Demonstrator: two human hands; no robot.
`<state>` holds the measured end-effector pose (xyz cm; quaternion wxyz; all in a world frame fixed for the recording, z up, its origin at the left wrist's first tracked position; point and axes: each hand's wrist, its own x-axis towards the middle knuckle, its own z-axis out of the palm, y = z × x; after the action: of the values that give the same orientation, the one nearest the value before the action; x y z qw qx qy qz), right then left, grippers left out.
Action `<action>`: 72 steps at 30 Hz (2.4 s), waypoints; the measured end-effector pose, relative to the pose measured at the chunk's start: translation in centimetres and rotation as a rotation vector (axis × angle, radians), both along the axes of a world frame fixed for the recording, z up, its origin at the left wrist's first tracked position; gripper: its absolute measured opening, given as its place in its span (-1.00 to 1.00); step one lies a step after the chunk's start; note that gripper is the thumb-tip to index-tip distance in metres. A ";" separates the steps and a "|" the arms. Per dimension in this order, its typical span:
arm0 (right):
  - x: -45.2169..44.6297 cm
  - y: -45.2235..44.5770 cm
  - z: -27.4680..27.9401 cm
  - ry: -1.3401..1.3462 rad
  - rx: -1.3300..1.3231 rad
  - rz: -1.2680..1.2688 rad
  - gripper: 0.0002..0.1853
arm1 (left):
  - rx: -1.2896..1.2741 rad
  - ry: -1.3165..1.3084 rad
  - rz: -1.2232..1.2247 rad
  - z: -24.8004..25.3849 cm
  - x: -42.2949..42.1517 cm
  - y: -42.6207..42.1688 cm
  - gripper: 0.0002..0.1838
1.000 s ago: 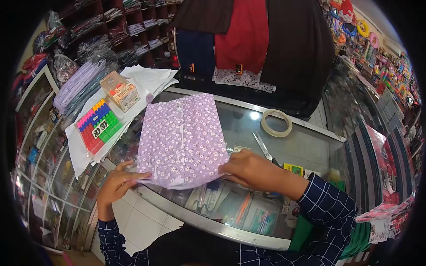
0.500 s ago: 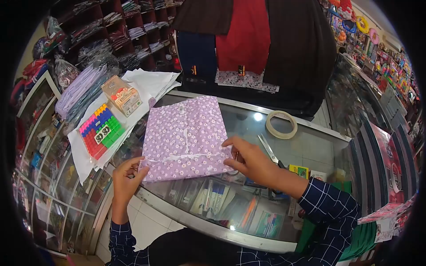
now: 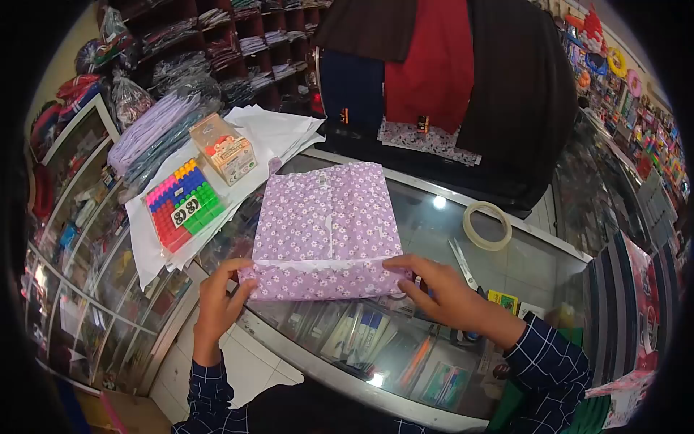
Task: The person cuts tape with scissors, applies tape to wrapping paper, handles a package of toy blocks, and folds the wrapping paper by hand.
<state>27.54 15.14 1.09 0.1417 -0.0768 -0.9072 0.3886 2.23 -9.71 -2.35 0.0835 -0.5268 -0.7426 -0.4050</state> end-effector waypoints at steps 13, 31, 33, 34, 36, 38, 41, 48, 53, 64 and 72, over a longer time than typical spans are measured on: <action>-2.2 0.8 -1.0 0.095 0.222 -0.046 -0.82 | 0.035 -0.194 0.059 0.2 0.0 1.1 -0.65; -3.0 1.2 -1.9 0.004 0.353 -0.046 -0.76 | -0.189 0.136 0.060 0.9 0.4 1.0 -0.78; -2.6 0.8 -1.8 0.015 0.356 -0.064 -0.77 | -0.291 0.050 0.054 1.5 0.4 0.7 -0.81; -2.5 0.3 -1.6 0.010 0.512 -0.090 -0.72 | -0.256 0.100 0.040 1.4 0.4 0.7 -0.83; -2.6 -1.0 -0.7 -0.002 0.821 -0.142 -0.60 | -0.188 0.196 0.012 1.3 0.4 0.6 -0.84; -2.8 -2.2 -0.2 -0.013 0.901 -0.068 -0.49 | -0.240 0.247 -0.029 1.8 0.7 0.8 -0.77; -2.7 -2.9 -0.8 -0.092 0.860 0.082 -0.26 | -0.337 0.325 -0.056 3.1 1.4 1.2 -0.61; -2.5 -2.9 -2.6 -0.166 0.700 0.112 -0.17 | -0.503 0.416 -0.240 2.0 4.4 3.6 -0.08; -2.6 -3.2 -2.6 -0.229 0.690 0.107 -0.16 | -0.620 0.301 -0.422 2.0 3.6 3.9 0.01; -2.7 -2.9 -2.7 -0.260 0.673 0.132 -0.17 | -0.354 -0.162 1.085 3.8 -22.5 -2.1 0.28; -2.6 -2.8 -3.3 -0.194 0.669 0.113 -0.17 | 0.433 -0.163 0.749 1.8 -22.3 -2.2 0.02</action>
<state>24.96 12.38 -2.21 0.0507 -0.0124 -0.9963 0.0679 -20.03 -11.91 -0.59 0.2745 -0.1577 -0.7844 -0.5333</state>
